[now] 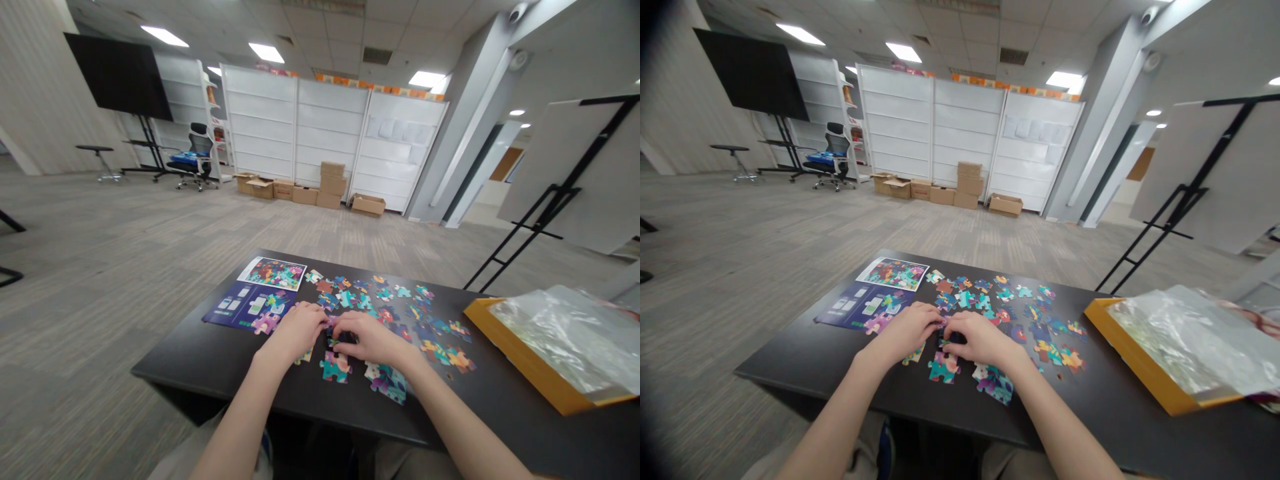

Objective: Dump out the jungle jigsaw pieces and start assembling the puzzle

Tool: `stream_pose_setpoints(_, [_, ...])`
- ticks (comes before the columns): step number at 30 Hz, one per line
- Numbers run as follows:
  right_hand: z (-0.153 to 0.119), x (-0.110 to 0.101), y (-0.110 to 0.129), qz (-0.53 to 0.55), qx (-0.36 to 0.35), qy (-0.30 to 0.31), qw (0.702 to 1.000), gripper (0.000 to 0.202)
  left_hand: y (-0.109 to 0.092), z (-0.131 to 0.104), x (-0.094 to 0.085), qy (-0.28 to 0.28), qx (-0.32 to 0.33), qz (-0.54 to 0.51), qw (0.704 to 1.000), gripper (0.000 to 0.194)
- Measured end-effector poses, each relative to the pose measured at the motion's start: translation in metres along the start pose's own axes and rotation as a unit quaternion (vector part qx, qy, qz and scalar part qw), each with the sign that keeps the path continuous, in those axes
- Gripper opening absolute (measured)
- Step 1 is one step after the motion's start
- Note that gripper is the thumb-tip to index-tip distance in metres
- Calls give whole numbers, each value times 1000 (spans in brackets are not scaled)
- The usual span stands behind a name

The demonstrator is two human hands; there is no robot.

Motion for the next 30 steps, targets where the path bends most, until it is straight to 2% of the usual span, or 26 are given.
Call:
stream_pose_setpoints(3, [1, 0, 6, -20, -14, 6, 1000, 2, 0, 0, 1, -2, -3, 13, 1000, 24])
stream_pose_setpoints(10, [2, -1, 16, -19, -45, -21, 999, 9, -4, -1, -1, 10, -11, 42, 999, 30])
stream_pose_setpoints(15, [3, 8, 9, -17, -38, -15, 999, 6, -8, -1, -5, 24, -18, 63, 998, 35])
stream_pose_setpoints(21, [8, 21, -3, -55, -21, -30, 998, 11, -4, -1, -8, -9, -30, 44, 999, 35])
stream_pose_setpoints(24, [3, 4, -11, -39, -4, -52, 998, 13, -6, -3, -8, -8, -29, 41, 999, 31])
stream_pose_setpoints(27, [-8, -26, -27, -37, 73, -94, 992, 11, -13, -5, -7, -1, -18, 32, 999, 25])
stream_pose_setpoints(30, [-21, -43, -43, -32, 145, -43, 988, 9, -19, -4, -4, 2, -7, 15, 1000, 29])
Point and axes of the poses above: each hand's wrist, its own z-axis towards the middle knuckle, its own x-axis out of the palm, y = z × x, the point moved 4 cm from there along z, towards the middle knuckle
